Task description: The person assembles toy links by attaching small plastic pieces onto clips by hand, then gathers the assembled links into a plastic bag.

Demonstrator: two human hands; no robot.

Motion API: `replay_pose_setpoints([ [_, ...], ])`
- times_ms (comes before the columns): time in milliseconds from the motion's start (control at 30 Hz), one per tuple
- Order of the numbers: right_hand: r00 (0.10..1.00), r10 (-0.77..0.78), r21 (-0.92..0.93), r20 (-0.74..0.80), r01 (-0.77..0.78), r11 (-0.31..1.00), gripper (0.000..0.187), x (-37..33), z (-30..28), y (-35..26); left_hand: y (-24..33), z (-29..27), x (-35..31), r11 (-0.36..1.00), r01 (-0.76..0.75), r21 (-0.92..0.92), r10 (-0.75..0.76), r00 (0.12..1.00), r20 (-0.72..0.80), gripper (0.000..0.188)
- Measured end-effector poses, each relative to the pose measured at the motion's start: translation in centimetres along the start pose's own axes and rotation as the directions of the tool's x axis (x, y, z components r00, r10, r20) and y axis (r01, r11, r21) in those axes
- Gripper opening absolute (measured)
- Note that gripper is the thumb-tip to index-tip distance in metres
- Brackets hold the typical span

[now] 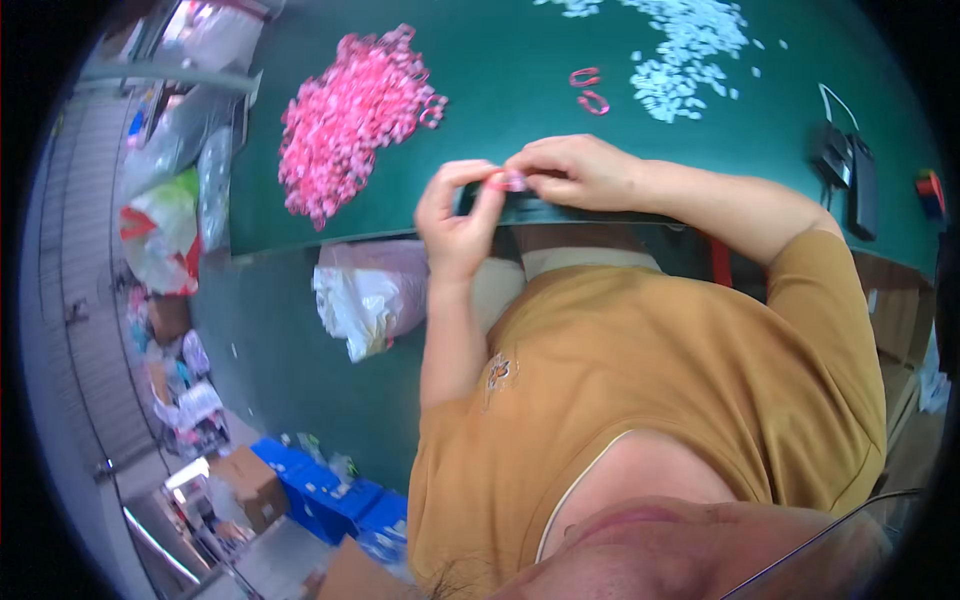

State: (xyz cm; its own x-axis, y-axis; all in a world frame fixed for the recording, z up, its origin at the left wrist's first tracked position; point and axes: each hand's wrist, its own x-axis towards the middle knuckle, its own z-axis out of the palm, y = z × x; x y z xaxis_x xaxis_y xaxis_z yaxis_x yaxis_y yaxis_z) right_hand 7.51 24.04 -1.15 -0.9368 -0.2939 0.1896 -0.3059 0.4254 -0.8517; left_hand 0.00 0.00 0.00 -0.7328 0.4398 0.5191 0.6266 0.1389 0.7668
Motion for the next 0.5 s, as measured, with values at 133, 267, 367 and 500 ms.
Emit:
replay_pose_setpoints([
  [133,0.997,-0.07,0.073,-0.024,0.072,0.995,0.026,1.8,1.2,-0.5,-3.8,-5.7,6.0,1.0,-0.01,0.014,0.012,0.986,-0.164,0.012],
  [267,0.991,-0.119,0.057,0.062,0.115,0.992,0.024,-0.5,-0.5,-1.6,-5.2,-8.6,10.9,0.768,0.016,0.64,0.121,0.978,-0.169,0.025],
  [367,0.985,-0.174,-0.12,-0.011,0.171,0.978,0.024,0.3,-2.5,-0.8,-4.7,-5.2,11.7,0.778,-0.092,0.622,0.172,0.983,-0.069,0.027],
  [500,0.964,-0.085,-0.489,-0.25,-0.05,0.871,0.02,1.7,-10.2,1.0,-1.5,2.5,9.6,0.852,-0.352,0.387,0.239,0.92,0.311,0.015],
])
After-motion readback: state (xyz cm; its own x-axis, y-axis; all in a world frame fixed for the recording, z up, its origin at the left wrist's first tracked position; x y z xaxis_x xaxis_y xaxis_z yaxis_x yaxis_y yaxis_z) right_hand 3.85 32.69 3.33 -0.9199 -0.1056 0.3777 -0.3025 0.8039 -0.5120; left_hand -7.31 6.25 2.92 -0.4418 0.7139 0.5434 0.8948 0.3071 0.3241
